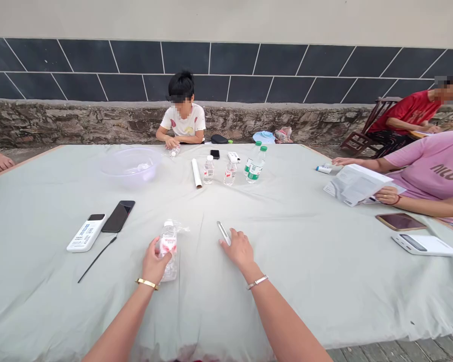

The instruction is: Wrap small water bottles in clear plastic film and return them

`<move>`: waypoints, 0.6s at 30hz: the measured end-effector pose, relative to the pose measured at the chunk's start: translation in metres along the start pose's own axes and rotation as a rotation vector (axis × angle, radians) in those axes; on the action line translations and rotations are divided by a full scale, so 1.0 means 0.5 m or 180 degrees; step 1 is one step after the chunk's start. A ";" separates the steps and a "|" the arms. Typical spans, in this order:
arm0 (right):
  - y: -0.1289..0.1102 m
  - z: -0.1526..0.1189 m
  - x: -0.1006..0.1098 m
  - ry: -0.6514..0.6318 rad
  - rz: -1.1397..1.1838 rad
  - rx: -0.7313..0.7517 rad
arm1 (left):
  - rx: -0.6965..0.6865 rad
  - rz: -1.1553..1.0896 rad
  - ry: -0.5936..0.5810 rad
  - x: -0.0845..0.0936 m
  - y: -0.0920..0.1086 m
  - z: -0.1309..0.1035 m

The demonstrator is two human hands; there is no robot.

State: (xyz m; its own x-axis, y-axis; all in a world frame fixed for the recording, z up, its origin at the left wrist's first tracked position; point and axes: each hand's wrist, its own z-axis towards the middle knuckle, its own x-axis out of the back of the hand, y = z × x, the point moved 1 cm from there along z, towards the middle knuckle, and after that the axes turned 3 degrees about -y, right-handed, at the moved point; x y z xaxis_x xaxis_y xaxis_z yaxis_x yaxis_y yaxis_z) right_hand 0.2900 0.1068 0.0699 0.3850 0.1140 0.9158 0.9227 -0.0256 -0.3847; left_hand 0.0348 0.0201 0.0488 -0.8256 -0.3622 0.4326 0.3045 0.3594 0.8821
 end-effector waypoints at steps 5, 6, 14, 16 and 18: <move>0.018 0.012 -0.011 -0.0264 -0.0293 -0.0051 | 0.0041 0.0958 -0.0236 -0.002 0.022 0.003; 0.015 0.008 -0.007 -0.0266 -0.0242 -0.0059 | 0.0082 0.0982 -0.0313 -0.003 0.024 0.003; -0.154 -0.006 0.033 -0.0287 0.0465 0.0807 | 0.0202 0.0872 -0.0549 -0.010 0.026 -0.003; -0.194 -0.007 0.034 -0.0385 0.0226 0.0889 | 0.0190 0.0826 -0.0549 -0.008 0.027 -0.005; -0.206 -0.024 0.040 -0.0488 0.0072 0.0974 | 0.0148 0.0773 -0.0577 -0.006 0.027 -0.005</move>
State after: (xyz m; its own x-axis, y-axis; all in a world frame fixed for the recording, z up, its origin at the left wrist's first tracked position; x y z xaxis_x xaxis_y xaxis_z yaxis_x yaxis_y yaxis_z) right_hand 0.2029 0.0998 0.1292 0.3764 0.2654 0.8876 0.8560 0.2668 -0.4427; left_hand 0.0427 0.0238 0.0600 -0.8039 -0.1031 0.5858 0.4847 0.4572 0.7457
